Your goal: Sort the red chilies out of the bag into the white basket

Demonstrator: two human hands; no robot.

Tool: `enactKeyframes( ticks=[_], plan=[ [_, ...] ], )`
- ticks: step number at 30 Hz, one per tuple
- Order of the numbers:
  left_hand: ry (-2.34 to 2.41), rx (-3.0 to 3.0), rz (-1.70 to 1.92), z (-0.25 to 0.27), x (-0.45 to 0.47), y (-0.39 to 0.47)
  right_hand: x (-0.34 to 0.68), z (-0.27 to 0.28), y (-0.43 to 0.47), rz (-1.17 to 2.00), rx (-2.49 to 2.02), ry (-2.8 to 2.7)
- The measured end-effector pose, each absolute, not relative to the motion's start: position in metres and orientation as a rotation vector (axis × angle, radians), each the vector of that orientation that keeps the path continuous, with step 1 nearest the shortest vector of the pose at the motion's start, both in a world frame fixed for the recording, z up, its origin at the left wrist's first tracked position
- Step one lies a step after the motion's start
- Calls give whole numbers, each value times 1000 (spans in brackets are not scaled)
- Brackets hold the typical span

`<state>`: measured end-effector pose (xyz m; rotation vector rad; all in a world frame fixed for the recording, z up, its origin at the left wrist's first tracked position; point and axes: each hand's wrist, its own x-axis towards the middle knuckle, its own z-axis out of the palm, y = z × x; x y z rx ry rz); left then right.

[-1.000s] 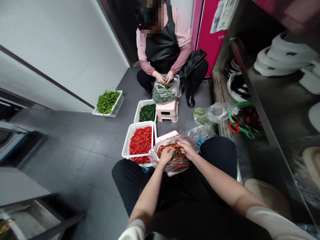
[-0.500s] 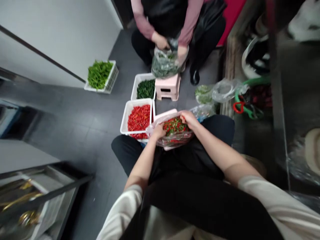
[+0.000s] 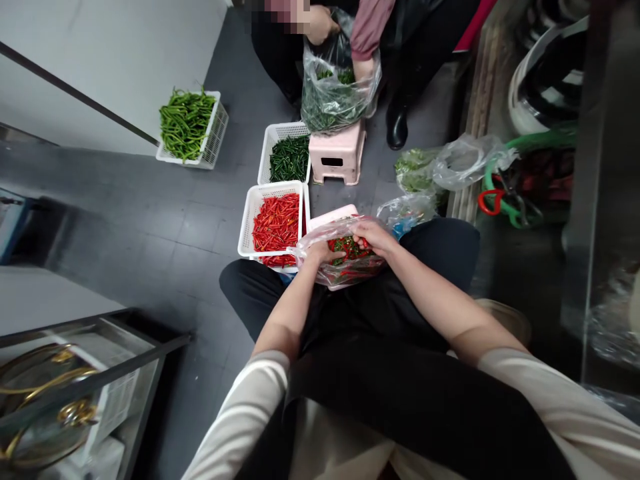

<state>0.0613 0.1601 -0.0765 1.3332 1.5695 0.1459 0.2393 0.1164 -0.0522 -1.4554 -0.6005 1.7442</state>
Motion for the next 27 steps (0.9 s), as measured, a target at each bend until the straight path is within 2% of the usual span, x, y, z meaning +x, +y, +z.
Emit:
enactKeyframes(
  ticks=[5,12,18,27],
  plan=[
    [1713,1565,-183,-77,59,152,235,-57,117,1763,-1490,-647],
    [1446,1871,-494,-74,46,162,238,-60,109,1884,-1538,-858],
    [1283,1930,-289,-62,39,158,230,-64,100,1968,-1631,-924],
    [1104,1751,185,-48,55,145,224,-69,100,1752,-1389,-593]
  ],
)
